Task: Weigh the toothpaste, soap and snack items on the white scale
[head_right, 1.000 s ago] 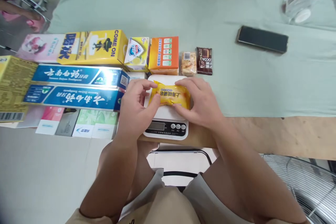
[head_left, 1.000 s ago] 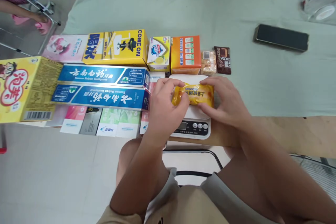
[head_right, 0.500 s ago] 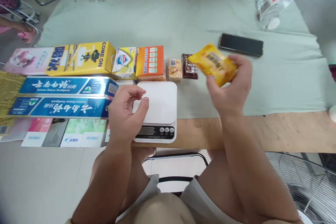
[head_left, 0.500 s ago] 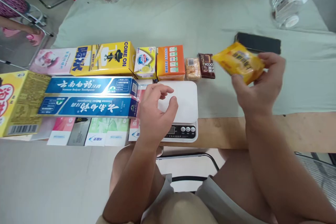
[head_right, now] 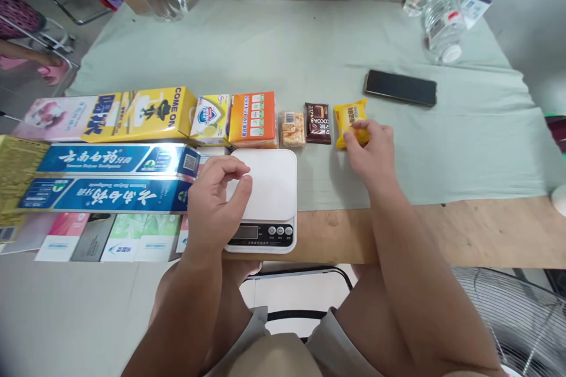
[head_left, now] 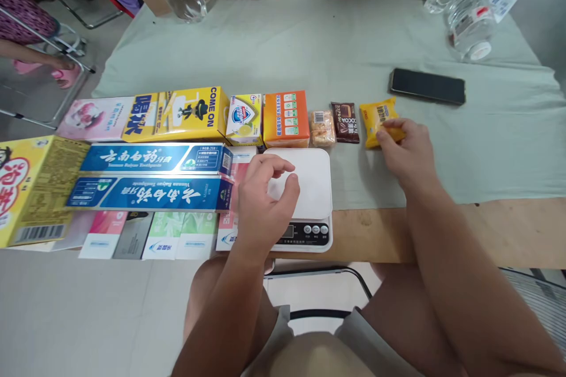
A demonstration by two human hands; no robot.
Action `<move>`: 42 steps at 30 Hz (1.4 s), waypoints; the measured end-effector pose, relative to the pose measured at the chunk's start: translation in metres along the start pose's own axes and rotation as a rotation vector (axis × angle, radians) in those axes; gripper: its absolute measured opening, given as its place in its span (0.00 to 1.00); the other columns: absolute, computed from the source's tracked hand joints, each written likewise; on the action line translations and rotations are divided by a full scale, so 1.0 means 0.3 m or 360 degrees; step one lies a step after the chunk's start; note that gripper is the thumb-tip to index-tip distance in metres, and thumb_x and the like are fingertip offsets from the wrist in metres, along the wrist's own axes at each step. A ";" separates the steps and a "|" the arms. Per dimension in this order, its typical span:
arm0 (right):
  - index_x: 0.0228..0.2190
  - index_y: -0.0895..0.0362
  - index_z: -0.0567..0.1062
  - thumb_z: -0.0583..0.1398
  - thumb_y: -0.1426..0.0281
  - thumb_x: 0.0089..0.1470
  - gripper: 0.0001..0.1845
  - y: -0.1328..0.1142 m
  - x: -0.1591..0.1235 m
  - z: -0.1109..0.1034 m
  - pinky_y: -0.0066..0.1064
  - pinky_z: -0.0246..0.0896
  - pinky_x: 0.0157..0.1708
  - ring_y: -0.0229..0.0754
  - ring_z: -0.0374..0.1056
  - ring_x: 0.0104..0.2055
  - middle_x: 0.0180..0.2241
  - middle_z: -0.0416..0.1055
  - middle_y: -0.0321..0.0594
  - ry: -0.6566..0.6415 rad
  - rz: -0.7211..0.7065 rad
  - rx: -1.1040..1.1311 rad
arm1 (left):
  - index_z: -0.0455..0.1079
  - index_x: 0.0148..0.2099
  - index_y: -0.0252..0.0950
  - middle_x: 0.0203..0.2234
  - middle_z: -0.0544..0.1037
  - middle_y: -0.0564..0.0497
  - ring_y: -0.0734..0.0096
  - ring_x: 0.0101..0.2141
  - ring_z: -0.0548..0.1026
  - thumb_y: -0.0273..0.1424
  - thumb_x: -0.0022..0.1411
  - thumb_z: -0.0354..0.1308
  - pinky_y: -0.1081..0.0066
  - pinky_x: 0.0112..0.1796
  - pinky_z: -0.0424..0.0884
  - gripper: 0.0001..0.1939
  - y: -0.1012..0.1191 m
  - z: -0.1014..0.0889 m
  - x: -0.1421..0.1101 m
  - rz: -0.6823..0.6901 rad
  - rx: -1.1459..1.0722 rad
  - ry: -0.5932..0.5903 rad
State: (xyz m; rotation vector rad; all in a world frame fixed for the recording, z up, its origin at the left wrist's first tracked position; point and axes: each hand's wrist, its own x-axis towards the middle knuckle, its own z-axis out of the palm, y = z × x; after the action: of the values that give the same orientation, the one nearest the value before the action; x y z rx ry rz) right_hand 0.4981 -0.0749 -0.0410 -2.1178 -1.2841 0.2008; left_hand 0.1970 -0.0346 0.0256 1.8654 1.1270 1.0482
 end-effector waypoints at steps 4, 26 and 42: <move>0.46 0.49 0.79 0.61 0.63 0.56 0.16 -0.048 -0.009 -0.014 0.56 0.69 0.57 0.54 0.74 0.50 0.48 0.73 0.47 0.0047 0.0160 -0.0020 | 0.74 0.41 0.39 0.39 0.78 0.48 0.66 0.40 0.75 0.27 0.65 0.58 0.61 0.44 0.75 0.04 -0.003 -0.012 -0.003 -0.0014 -0.0044 0.0009; 0.64 0.46 0.73 0.56 0.67 0.62 0.29 -0.405 -0.095 0.094 0.70 0.53 0.71 0.63 0.57 0.75 0.68 0.69 0.47 -0.0355 -0.0559 -0.0050 | 0.60 0.74 0.33 0.77 0.57 0.43 0.47 0.75 0.55 0.41 0.66 0.54 0.41 0.72 0.57 0.38 0.070 -0.046 0.065 -0.0533 0.0450 -0.0464; 0.65 0.46 0.71 0.54 0.58 0.65 0.29 -0.463 -0.063 0.060 0.69 0.40 0.75 0.64 0.45 0.80 0.69 0.70 0.38 -0.0662 -0.0352 -0.0142 | 0.48 0.80 0.37 0.78 0.51 0.44 0.46 0.77 0.51 0.45 0.69 0.56 0.40 0.73 0.55 0.44 0.104 -0.019 0.139 -0.0766 0.0485 -0.0632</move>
State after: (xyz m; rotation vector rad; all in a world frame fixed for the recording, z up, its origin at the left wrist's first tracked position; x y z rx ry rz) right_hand 0.3779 -0.0392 0.0240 -2.0529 -1.7842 0.5172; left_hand 0.2148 -0.0071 0.0663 1.7849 1.4426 0.2328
